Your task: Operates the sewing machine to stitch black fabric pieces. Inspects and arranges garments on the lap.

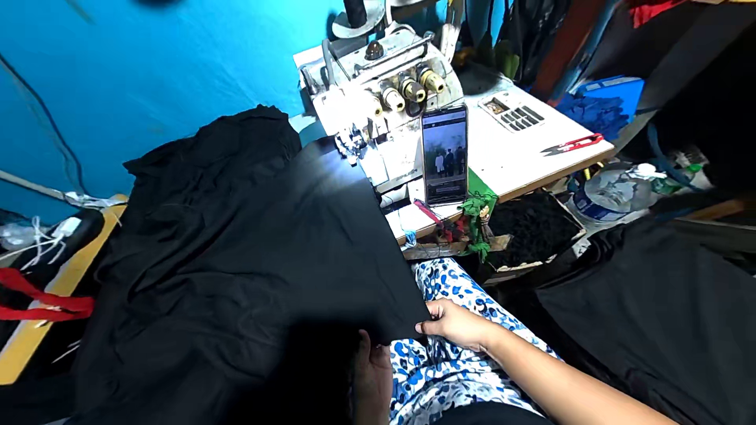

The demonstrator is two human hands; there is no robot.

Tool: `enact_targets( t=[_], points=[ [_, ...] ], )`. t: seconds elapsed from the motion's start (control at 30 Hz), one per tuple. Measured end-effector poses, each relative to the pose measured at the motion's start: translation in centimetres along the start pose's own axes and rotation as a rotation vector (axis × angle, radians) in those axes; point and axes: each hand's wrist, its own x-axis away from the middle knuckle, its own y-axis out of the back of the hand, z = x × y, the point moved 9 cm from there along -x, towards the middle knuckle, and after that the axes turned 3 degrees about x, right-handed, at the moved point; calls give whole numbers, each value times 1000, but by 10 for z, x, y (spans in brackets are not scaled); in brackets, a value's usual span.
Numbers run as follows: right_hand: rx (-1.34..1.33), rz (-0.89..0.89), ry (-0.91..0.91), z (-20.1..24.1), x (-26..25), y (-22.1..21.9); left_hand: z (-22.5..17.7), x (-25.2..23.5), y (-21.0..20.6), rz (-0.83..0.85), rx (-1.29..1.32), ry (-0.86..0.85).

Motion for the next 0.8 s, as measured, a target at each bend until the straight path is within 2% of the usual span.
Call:
enact_targets(
  t=[0.13, 0.27, 0.47, 0.53, 0.67, 0.8],
  points=[
    [65, 8, -74, 0, -1, -8, -8, 4, 6, -172, -203, -30],
    [-41, 0, -70, -6, -2, -7, -17, 7, 10, -206, -274, -82],
    [-206, -50, 73, 0, 5, -2, -24, 15, 8, -222, -278, -96],
    [-155, -29, 78, 3, 7, -5, -26, 16, 6, -231, -310, -95],
    [94, 17, -29, 4, 11, -13, -29, 11, -1, -185, -438, -76],
    [95, -11, -81, -1, 13, -12, -39, 5, 5, -238, -439, -106]
  ],
)
